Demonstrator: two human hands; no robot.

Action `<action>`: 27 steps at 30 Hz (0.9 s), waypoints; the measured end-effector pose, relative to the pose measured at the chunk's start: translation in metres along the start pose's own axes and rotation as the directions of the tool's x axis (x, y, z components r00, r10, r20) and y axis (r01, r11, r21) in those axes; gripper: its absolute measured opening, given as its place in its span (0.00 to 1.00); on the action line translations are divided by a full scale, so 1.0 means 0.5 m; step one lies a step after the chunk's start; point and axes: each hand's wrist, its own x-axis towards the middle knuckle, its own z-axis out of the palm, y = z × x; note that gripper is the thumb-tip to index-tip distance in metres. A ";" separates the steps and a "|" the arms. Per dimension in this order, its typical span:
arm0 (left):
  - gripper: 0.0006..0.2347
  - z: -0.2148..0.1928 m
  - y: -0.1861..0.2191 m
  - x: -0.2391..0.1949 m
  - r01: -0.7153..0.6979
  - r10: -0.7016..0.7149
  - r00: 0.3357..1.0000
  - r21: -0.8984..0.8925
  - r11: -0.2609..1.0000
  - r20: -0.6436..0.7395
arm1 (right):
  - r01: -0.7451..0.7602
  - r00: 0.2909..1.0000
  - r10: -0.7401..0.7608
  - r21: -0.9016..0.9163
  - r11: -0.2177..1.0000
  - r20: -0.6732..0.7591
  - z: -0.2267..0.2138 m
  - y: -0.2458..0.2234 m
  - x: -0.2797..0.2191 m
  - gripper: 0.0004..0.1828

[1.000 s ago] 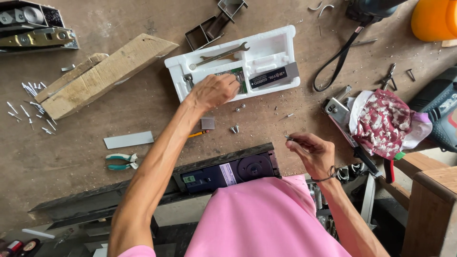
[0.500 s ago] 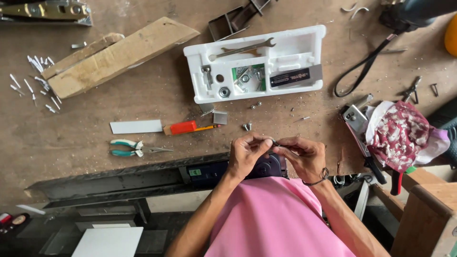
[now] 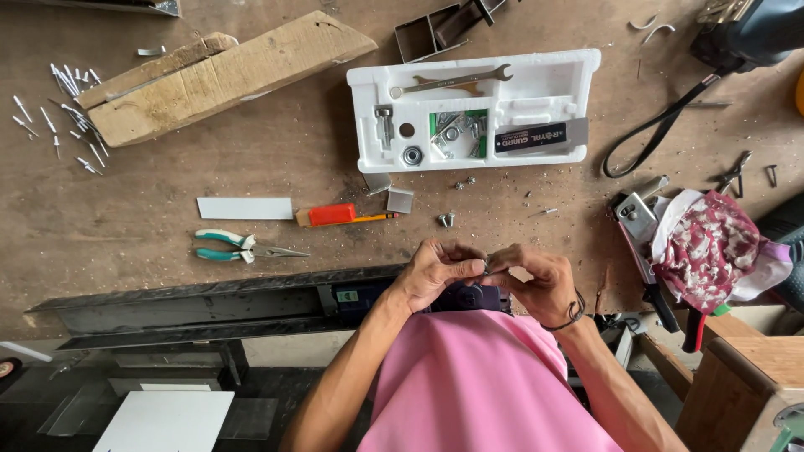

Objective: Assembling metal components using a hand riveter and a power drill on a workbench

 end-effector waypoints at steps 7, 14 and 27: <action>0.07 0.027 0.014 0.002 0.130 -0.131 0.991 0.030 0.991 0.034 | 0.120 0.991 -0.127 -0.183 0.976 -0.030 -0.019 0.013 -0.002 0.06; 0.16 0.057 0.228 0.101 -0.093 0.570 0.795 0.970 -0.227 0.209 | 0.050 0.981 -0.091 -0.229 0.972 -0.170 -0.046 0.016 0.031 0.08; 0.05 0.056 0.290 0.162 0.093 0.667 0.691 0.881 -0.465 0.279 | 0.050 0.967 -0.079 -0.122 0.991 -0.243 -0.054 0.031 0.040 0.07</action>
